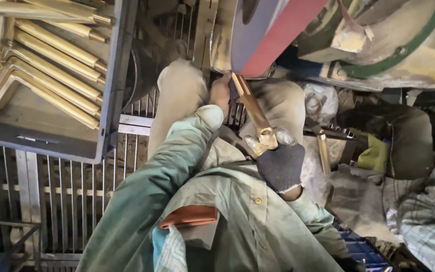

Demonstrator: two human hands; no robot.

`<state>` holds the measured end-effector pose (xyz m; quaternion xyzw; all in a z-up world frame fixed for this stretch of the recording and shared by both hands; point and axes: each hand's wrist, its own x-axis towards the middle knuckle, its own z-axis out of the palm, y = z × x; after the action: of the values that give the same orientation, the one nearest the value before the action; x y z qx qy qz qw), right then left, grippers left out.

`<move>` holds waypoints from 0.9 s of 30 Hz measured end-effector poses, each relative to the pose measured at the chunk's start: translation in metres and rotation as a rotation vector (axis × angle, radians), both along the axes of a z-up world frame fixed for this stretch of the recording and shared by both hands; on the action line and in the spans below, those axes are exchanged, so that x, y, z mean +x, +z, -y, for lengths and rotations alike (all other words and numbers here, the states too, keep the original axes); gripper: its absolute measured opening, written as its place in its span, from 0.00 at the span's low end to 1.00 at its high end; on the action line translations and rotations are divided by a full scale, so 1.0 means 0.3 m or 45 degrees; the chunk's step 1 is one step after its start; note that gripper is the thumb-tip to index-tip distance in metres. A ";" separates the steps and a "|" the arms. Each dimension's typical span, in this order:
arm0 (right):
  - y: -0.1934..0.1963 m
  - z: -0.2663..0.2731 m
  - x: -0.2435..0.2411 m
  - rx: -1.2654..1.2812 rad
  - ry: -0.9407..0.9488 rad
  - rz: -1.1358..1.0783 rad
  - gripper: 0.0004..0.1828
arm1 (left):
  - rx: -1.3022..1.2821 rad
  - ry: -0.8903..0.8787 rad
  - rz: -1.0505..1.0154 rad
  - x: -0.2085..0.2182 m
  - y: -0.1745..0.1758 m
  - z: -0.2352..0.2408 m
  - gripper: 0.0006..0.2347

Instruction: The person grinds several L-shaped metal pipes one at a time using a belt grinder. The person picks a pipe from a blue bin, holds it against the moving belt to smooth the surface and edges, turns the pipe to reach different sides, and then places the finished pipe into a separate collection area.

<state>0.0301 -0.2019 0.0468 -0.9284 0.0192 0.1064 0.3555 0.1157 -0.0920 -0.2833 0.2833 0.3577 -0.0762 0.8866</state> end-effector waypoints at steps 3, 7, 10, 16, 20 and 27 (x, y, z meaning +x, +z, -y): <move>0.007 -0.013 0.009 -0.054 0.084 0.058 0.18 | 0.046 -0.007 0.002 0.009 0.030 -0.012 0.14; -0.029 -0.045 0.074 0.094 0.097 0.007 0.16 | 0.067 -0.058 -0.067 0.028 -0.050 -0.013 0.16; -0.085 -0.063 0.132 0.138 0.068 -0.061 0.17 | 0.114 -0.018 -0.139 0.061 -0.123 -0.014 0.16; -0.217 -0.074 0.210 0.014 0.153 0.010 0.19 | 0.022 0.048 -0.282 0.110 -0.201 -0.009 0.17; -0.199 -0.068 0.189 -0.280 0.023 -0.497 0.26 | 0.226 -0.101 -0.328 0.106 -0.187 -0.005 0.18; -0.058 -0.005 0.011 0.235 0.008 -0.102 0.17 | 0.120 -0.012 -0.071 0.019 -0.040 -0.006 0.15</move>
<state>0.0335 -0.2006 0.0294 -0.8868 0.0207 0.1458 0.4380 0.1215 -0.0903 -0.2955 0.3241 0.3842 -0.0712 0.8615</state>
